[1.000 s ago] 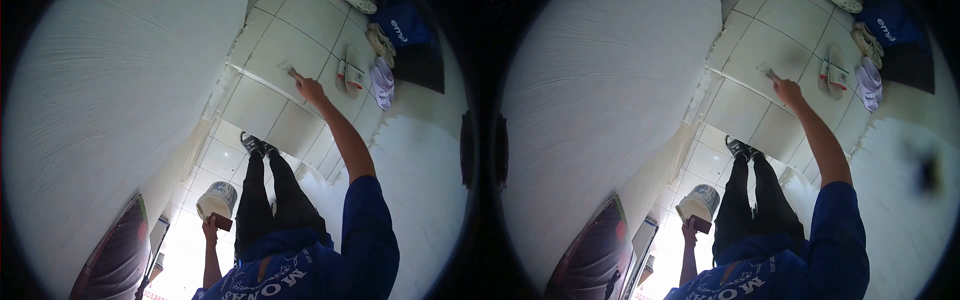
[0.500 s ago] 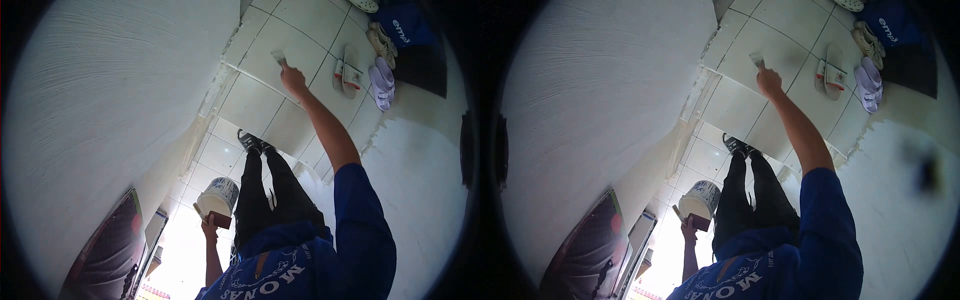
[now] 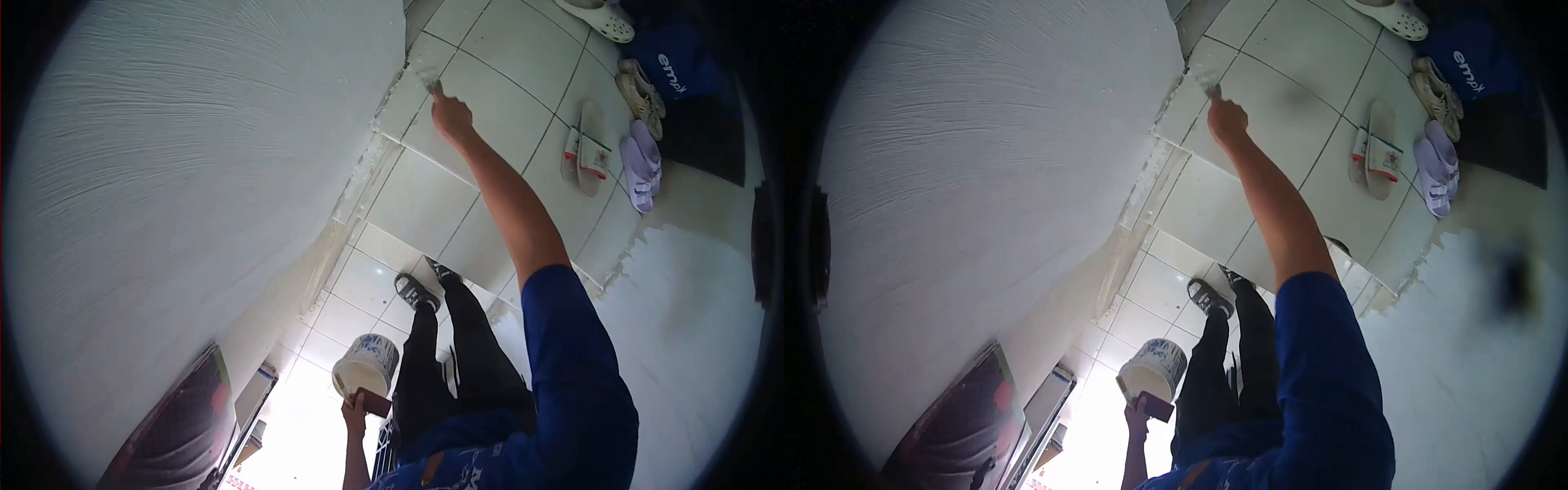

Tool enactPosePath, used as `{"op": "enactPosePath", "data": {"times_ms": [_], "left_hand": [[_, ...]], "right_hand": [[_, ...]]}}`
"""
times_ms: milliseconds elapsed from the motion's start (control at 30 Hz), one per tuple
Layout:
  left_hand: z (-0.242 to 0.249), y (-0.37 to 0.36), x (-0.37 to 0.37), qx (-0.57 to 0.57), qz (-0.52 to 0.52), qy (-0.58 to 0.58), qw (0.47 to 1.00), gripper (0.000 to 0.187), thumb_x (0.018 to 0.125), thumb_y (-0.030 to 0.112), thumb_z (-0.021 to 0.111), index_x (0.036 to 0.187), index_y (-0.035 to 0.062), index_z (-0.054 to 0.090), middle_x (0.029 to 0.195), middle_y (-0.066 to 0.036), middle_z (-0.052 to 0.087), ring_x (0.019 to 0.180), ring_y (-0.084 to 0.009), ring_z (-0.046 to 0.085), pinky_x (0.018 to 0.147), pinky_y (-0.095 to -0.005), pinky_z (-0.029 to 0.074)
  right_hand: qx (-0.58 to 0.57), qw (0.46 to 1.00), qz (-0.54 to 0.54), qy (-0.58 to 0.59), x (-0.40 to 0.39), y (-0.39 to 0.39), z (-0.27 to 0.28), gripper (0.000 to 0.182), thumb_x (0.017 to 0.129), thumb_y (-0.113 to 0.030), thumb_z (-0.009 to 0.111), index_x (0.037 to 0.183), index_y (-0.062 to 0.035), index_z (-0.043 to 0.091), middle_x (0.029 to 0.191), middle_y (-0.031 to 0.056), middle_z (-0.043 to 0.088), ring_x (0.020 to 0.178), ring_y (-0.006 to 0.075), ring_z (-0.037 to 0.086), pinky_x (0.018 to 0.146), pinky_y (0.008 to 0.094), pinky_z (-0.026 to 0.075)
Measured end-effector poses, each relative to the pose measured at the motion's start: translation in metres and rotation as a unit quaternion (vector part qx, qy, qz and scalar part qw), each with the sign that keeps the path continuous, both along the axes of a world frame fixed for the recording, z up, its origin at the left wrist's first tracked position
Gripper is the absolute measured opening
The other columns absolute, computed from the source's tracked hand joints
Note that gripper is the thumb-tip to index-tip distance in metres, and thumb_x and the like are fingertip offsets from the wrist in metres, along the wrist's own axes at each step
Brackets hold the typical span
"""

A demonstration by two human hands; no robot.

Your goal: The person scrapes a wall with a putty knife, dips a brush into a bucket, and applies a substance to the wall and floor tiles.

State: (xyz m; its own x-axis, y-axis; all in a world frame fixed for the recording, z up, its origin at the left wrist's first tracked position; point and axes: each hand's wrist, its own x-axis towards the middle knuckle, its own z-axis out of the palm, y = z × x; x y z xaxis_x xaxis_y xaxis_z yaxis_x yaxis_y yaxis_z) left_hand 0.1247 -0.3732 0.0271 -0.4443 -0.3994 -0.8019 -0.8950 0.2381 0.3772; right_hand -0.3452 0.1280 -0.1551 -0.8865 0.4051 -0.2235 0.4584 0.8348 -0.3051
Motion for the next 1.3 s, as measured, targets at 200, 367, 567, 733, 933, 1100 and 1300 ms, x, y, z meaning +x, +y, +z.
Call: {"op": "enactPosePath", "data": {"times_ms": [200,367,567,733,933,1100,1300], "left_hand": [[0.011,-0.012,0.008,-0.001,0.037,-0.023,0.999,0.022,0.083,0.022,0.063,0.092,0.0029,0.056,0.076,-0.002,0.056,0.06,-0.0079,0.051,0.046,-0.0207,0.04],[0.005,-0.016,-0.003,0.008,0.056,0.004,0.998,0.022,0.083,0.023,0.063,0.09,0.0039,0.055,0.07,0.0,0.054,0.052,-0.0058,0.046,0.042,-0.0193,0.036],[0.015,-0.005,-0.014,-0.014,0.046,-0.021,0.999,0.029,0.082,0.027,0.065,0.093,0.0026,0.055,0.072,-0.001,0.054,0.054,-0.0063,0.047,0.043,-0.0207,0.037],[0.001,0.0,-0.029,0.023,0.053,0.015,0.998,0.027,0.082,0.025,0.066,0.094,0.0034,0.055,0.077,-0.001,0.056,0.059,-0.0071,0.05,0.046,-0.0203,0.039],[0.018,0.004,-0.05,0.032,0.029,-0.028,0.999,0.024,0.083,0.025,0.064,0.092,0.0048,0.055,0.077,0.0,0.056,0.06,-0.0059,0.05,0.046,-0.0202,0.04],[0.008,0.012,-0.057,0.019,0.042,-0.004,0.999,0.025,0.083,0.025,0.064,0.093,0.0045,0.055,0.077,-0.001,0.056,0.064,-0.0062,0.052,0.05,-0.0202,0.043],[0.014,0.016,-0.06,0.027,-0.001,-0.049,0.998,0.027,0.083,0.024,0.065,0.094,0.002,0.055,0.079,-0.002,0.056,0.068,-0.0087,0.054,0.053,-0.0209,0.045]], "right_hand": [[-0.057,0.997,-0.042,-0.043,0.002,-0.022,0.023,0.035,0.088,-0.021,0.042,0.12,-0.0069,0.045,0.088,0.022,0.063,0.083,0.038,0.063,0.072,0.0471,0.051],[-0.044,0.997,-0.027,-0.057,-0.013,-0.017,0.021,0.033,0.086,-0.016,0.043,0.115,-0.0035,0.05,0.091,0.0186,0.065,0.084,0.034,0.064,0.073,0.0456,0.052],[-0.062,0.997,-0.032,-0.044,-0.038,-0.014,0.024,0.032,0.084,-0.016,0.044,0.111,-0.0001,0.053,0.095,0.0182,0.064,0.088,0.0328,0.064,0.074,0.044,0.052],[-0.047,0.996,-0.034,-0.067,-0.026,-0.019,0.026,0.029,0.084,-0.016,0.046,0.109,-0.0029,0.053,0.094,0.019,0.064,0.087,0.0338,0.064,0.074,0.0437,0.052],[-0.056,0.995,-0.024,-0.073,-0.018,-0.024,0.045,0.028,0.083,-0.017,0.047,0.106,-0.0032,0.056,0.094,0.0191,0.064,0.089,0.0336,0.064,0.075,0.043,0.052],[-0.093,0.988,0.017,-0.124,-0.043,-0.016,0.033,0.035,0.083,-0.015,0.046,0.116,-0.0031,0.05,0.098,0.0208,0.063,0.092,0.0337,0.063,0.078,0.0436,0.051],[-0.086,0.991,-0.019,-0.099,0.001,-0.027,0.036,0.032,0.085,-0.014,0.043,0.113,-0.0028,0.052,0.097,0.0218,0.063,0.094,0.0317,0.062,0.078,0.0435,0.05]]}}
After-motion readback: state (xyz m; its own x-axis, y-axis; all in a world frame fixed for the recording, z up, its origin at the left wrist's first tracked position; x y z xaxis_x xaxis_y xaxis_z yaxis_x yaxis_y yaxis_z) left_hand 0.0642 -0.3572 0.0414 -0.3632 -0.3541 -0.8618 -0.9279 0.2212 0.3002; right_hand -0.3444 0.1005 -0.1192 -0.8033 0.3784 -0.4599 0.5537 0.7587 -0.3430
